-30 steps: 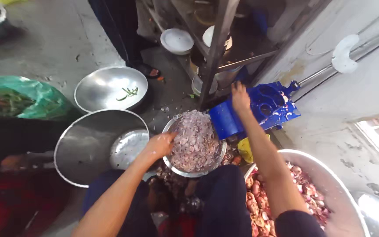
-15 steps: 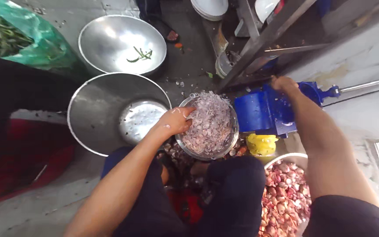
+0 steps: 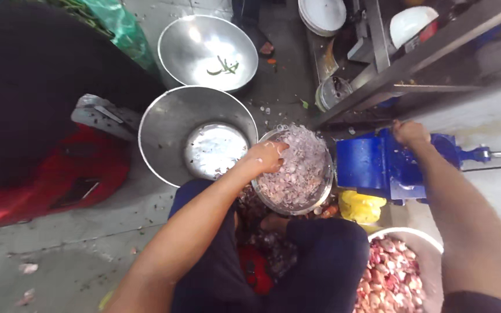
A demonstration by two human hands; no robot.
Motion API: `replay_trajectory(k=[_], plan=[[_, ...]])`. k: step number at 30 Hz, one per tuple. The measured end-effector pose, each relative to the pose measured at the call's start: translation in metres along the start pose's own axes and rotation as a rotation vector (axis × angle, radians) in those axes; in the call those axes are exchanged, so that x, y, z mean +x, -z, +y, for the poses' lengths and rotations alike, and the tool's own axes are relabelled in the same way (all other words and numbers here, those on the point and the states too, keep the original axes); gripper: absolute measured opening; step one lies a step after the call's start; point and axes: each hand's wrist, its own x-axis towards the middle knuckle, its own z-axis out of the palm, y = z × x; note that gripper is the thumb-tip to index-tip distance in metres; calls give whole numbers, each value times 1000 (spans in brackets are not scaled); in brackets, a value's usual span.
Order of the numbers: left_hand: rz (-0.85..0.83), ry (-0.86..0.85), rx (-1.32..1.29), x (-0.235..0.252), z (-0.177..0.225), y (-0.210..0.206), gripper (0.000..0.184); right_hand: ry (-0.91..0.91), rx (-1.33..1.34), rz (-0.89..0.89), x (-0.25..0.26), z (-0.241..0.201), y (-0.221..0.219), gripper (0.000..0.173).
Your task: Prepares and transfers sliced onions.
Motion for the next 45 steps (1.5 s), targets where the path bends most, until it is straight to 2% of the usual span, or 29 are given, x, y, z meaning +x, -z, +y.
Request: replay_trajectory(k=[2,3,5,7,9,11,13,16,18,20,21,22,24,25,26,27,28,29,30,32,34,35,36,38,39,42,45], plan=[[12,-9,0,-1,1,0,51,-38,-36,20,-10,-7,0,74],[20,-18,-1,0,0,1,50,2,-68,37,-13,-8,1,71],[11,-16,9,1,0,-3,51,167,-146,75,-11,0,-5,61],[-14,-11,37,-1,5,-7,52,328,-218,119,-3,16,-10,59],[-45,-20,36,-7,15,-13,52,381,-236,161,5,24,-11,59],[-88,-25,32,-17,26,-17,54,348,-182,188,13,21,-16,61],[-151,-54,17,-22,34,-28,55,239,-92,186,8,19,-31,62],[-289,-88,66,0,45,-38,55,74,-47,279,11,13,-32,60],[-311,-104,-3,8,44,-45,54,-53,0,266,5,0,-39,63],[-315,-51,-60,18,39,-42,56,-141,128,241,-17,-4,-47,69],[-317,5,-50,27,36,-40,57,-130,199,241,-36,-9,-54,68],[-336,69,-54,34,35,-40,58,-62,262,278,-65,-15,-69,61],[-331,159,-150,46,33,-50,57,216,454,427,-131,-30,-117,38],[-313,176,-215,53,31,-57,55,329,551,392,-159,-38,-146,30],[-315,195,-267,57,30,-65,54,385,596,262,-182,-45,-177,26],[-343,227,-296,57,27,-72,53,352,611,36,-203,-51,-207,26],[-365,261,-306,61,25,-77,53,238,623,-228,-209,-55,-234,32],[-381,295,-294,71,22,-76,52,86,644,-408,-205,-59,-262,38],[-376,328,-276,85,19,-73,50,-59,640,-471,-199,-60,-287,45],[-230,380,-252,132,3,-72,48,-274,591,-380,-181,-59,-323,49],[80,471,-222,189,-29,-86,48,-380,545,-281,-163,-56,-345,51],[208,552,-209,215,-48,-93,52,-408,533,-280,-157,-59,-350,53],[267,642,-183,235,-70,-99,60,-437,548,-319,-154,-66,-349,52],[230,765,-157,254,-103,-112,74,-485,659,-382,-143,-71,-345,49],[198,768,-167,256,-113,-120,75,-507,719,-355,-141,-68,-350,48],[176,780,-233,240,-120,-114,59,-512,770,-333,-146,-70,-362,48],[154,770,-185,226,-99,-101,54,-527,761,-305,-149,-60,-363,53]])
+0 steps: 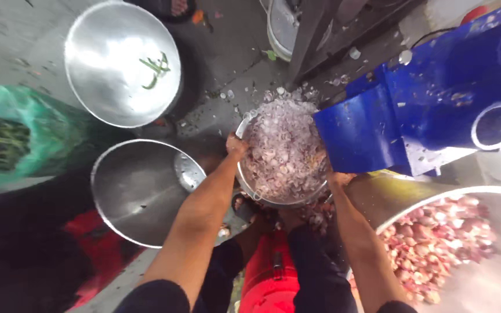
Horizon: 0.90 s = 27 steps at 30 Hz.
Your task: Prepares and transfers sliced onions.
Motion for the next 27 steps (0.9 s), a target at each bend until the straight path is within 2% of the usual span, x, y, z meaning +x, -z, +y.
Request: replay_trajectory(k=[3,4,10,16,21,27], plan=[[10,-39,50,-30,-6,8,57,144,172,224,-15,29,-4,54],[6,-39,58,-41,-10,12,57,150,238,239,-21,38,-5,54],[14,-73,-36,-91,-14,31,41,-290,396,201,-86,40,22,57],[24,-20,-62,-96,-10,24,44,-404,450,279,-108,42,31,53],[42,-22,-82,-104,-36,13,44,-457,376,312,-121,48,28,52],[27,-39,-198,-105,-67,21,42,-470,441,324,-146,50,14,47]])
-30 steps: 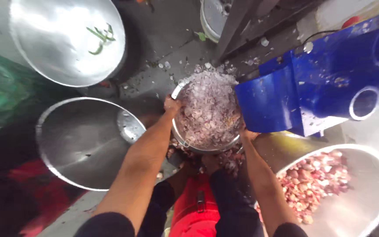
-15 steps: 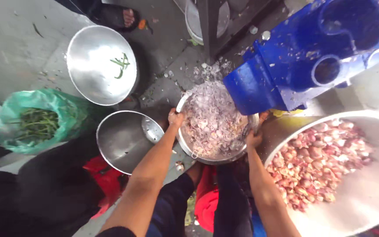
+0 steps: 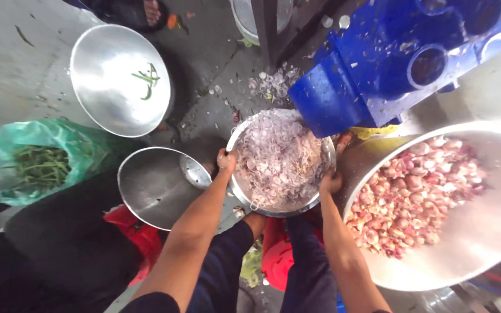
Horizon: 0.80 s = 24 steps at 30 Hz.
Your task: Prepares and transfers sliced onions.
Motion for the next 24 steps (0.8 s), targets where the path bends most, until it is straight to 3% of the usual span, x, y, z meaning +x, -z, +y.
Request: replay_trajectory(k=[6,17,24], plan=[[-11,13,-49,6,-8,21,37,-63,119,35,-40,10,6,46],[-45,-11,-264,0,-27,22,37,-40,101,146,-114,17,81,45],[0,-63,-321,-14,-24,25,38,-99,220,192,-129,37,82,48]])
